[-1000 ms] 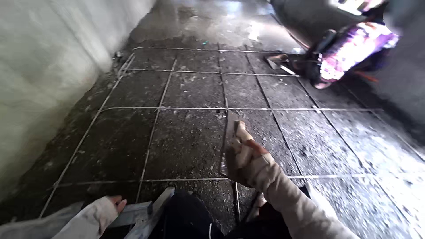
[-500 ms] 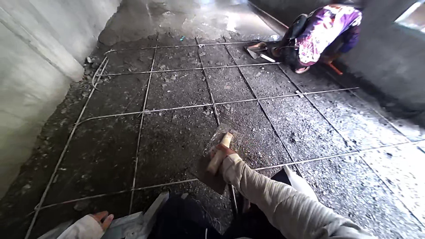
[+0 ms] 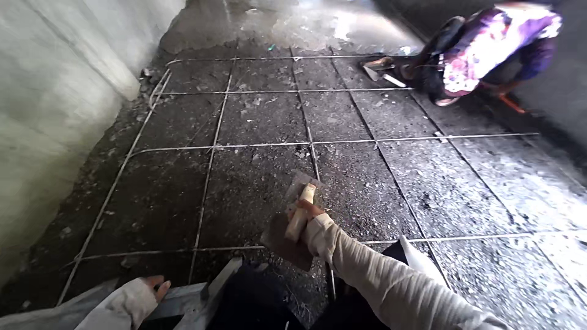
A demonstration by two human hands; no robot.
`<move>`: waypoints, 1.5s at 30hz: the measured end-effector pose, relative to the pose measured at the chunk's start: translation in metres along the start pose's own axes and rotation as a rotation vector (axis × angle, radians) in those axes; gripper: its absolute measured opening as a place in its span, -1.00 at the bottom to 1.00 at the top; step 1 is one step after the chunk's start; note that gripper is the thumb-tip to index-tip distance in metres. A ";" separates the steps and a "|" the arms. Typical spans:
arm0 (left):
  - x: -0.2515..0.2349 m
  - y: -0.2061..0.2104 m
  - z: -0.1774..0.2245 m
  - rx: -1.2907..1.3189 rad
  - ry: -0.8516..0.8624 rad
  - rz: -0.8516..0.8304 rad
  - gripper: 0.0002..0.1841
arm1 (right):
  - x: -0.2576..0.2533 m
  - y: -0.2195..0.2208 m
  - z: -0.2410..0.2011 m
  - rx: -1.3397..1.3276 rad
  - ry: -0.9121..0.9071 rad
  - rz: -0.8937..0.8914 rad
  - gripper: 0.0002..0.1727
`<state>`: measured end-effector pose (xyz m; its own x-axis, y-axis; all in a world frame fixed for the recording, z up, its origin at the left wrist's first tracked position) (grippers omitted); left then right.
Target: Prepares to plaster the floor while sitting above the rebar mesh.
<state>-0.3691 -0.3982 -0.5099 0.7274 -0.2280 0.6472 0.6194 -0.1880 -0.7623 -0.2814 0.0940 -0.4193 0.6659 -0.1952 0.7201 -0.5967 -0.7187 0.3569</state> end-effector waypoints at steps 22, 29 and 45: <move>-0.012 0.018 -0.012 0.075 0.059 0.112 -0.54 | -0.043 -0.090 -0.008 0.573 -0.321 0.259 -0.54; -0.073 0.078 -0.075 0.089 0.114 0.281 -0.46 | -0.078 -0.166 0.015 0.842 -0.149 0.662 -0.30; -0.012 0.001 -0.003 -0.042 -0.046 -0.073 -0.45 | -0.148 -0.184 0.138 0.794 0.011 0.747 -0.18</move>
<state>-0.3777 -0.3982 -0.5182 0.6940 -0.1678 0.7002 0.6594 -0.2426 -0.7116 -0.2079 0.1631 -0.6734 0.2491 -0.7585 0.6022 -0.3871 -0.6480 -0.6559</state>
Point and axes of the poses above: each hand's wrist, its own x-axis away from the middle knuckle, its own y-axis out of the palm, z = x × y, the point moved 5 cm from there along -x, towards the middle knuckle, and after that the axes turned 1 degree about x, right-handed, at the moved point
